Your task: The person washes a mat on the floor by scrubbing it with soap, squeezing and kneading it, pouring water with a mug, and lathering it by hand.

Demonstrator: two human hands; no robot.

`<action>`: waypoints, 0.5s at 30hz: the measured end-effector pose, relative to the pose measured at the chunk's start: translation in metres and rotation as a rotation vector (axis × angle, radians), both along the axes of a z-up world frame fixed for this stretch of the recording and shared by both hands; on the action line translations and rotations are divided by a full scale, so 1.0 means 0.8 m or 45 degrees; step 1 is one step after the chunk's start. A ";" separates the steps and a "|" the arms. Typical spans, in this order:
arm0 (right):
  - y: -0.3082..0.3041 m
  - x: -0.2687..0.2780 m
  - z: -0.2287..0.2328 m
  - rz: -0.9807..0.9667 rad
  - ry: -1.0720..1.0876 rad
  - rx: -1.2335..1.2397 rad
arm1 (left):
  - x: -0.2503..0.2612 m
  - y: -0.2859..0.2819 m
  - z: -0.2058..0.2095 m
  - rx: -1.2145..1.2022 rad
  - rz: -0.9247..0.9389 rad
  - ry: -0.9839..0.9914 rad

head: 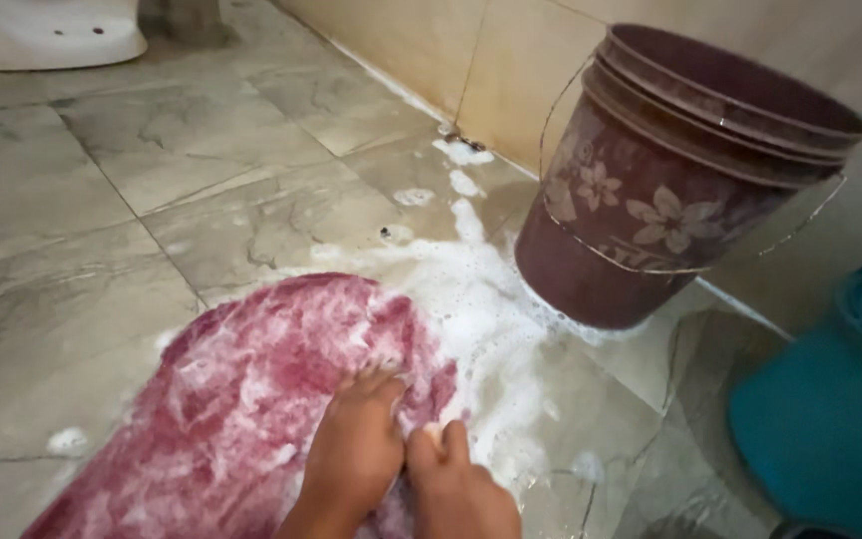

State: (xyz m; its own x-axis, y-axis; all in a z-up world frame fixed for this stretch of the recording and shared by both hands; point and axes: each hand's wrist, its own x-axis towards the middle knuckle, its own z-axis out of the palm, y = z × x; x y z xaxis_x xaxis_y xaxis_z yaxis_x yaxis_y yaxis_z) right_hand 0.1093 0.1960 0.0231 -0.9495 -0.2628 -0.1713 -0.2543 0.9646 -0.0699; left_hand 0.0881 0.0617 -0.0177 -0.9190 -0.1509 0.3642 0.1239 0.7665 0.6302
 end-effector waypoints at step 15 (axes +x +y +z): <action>-0.017 0.051 0.018 0.065 -0.100 -0.025 | 0.112 0.016 -0.086 -0.401 0.266 -0.003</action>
